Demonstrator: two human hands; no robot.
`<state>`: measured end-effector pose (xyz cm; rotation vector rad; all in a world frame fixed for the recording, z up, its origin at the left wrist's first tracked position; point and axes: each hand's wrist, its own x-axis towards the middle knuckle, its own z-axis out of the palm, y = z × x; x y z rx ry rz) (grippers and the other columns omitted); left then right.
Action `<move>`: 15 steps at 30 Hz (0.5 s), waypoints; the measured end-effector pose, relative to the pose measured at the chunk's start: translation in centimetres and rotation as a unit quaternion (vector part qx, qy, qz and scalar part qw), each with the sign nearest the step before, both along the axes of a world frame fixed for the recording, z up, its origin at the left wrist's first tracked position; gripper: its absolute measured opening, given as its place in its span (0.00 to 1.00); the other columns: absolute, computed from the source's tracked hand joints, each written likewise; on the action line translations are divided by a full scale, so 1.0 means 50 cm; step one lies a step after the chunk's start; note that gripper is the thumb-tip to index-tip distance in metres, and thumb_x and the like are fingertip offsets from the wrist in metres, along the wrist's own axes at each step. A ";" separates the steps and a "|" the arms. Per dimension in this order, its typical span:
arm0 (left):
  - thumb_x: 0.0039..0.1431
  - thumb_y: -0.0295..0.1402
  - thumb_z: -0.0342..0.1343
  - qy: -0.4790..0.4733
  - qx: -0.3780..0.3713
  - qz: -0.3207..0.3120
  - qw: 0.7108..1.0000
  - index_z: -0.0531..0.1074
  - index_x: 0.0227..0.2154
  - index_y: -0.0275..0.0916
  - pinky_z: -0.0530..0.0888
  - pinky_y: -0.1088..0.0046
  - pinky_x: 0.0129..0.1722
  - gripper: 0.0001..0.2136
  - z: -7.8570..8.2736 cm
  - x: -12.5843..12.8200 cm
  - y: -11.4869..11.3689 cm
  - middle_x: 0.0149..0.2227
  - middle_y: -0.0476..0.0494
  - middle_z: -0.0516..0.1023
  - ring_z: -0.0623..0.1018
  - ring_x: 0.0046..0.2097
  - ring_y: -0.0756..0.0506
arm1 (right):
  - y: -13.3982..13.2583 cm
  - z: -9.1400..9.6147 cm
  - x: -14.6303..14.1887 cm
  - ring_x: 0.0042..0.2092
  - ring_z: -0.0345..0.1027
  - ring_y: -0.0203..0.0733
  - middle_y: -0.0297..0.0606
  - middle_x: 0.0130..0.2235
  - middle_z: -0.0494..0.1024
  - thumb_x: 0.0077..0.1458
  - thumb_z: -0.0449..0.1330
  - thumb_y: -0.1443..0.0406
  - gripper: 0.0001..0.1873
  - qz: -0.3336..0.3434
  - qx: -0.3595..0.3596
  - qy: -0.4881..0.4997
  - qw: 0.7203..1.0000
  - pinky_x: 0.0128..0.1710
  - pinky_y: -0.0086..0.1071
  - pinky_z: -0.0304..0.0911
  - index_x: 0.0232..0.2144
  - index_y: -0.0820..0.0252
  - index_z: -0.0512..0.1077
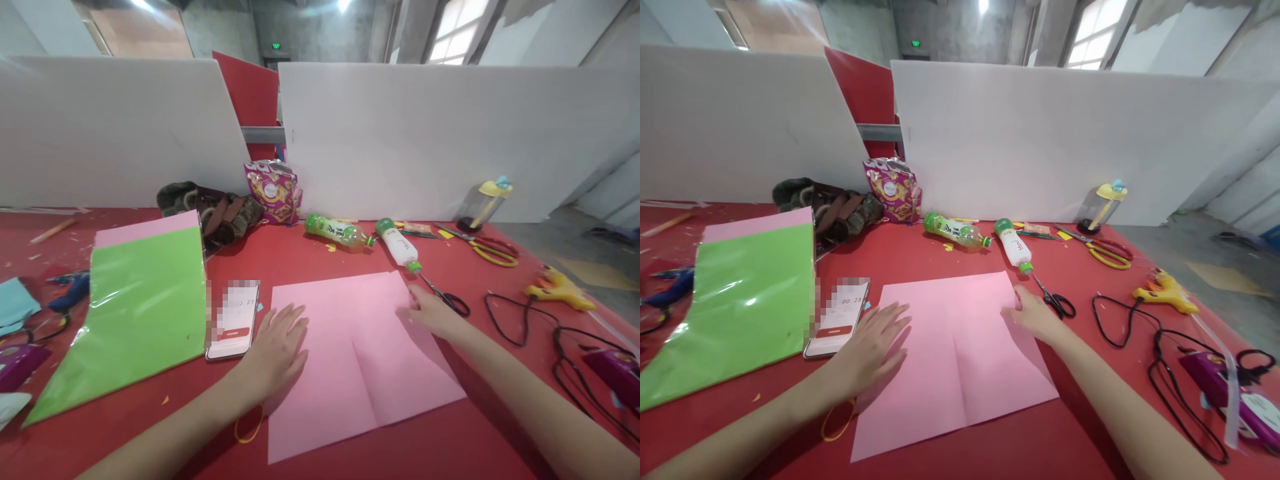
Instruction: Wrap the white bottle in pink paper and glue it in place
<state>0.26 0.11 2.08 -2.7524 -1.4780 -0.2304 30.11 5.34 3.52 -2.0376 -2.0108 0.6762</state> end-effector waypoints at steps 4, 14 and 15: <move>0.55 0.31 0.43 0.014 -0.054 -0.028 0.998 0.62 0.49 0.29 0.56 0.52 0.54 0.19 0.005 0.021 0.002 0.55 0.32 0.61 0.58 0.57 0.36 | 0.007 0.002 -0.005 0.23 0.65 0.37 0.32 0.25 0.71 0.47 0.52 0.61 0.22 -0.054 0.041 0.061 0.996 0.29 0.31 0.61 0.45 0.61 0.57; 0.56 0.37 0.42 0.005 -0.099 -0.095 0.990 0.56 0.52 0.27 0.54 0.60 0.56 0.24 0.001 0.076 0.085 0.57 0.31 0.56 0.55 0.58 0.39 | 0.021 -0.044 -0.005 0.26 0.64 0.40 0.30 0.21 0.66 0.44 0.50 0.66 0.17 -0.008 0.153 0.033 0.988 0.31 0.33 0.59 0.41 0.61 0.60; 0.56 0.39 0.42 0.002 -0.107 -0.094 0.990 0.54 0.54 0.27 0.53 0.60 0.56 0.26 -0.003 0.079 0.091 0.58 0.32 0.53 0.53 0.59 0.39 | 0.022 -0.048 -0.005 0.25 0.64 0.40 0.30 0.20 0.66 0.44 0.50 0.67 0.17 0.001 0.151 0.028 0.988 0.30 0.32 0.58 0.41 0.61 0.60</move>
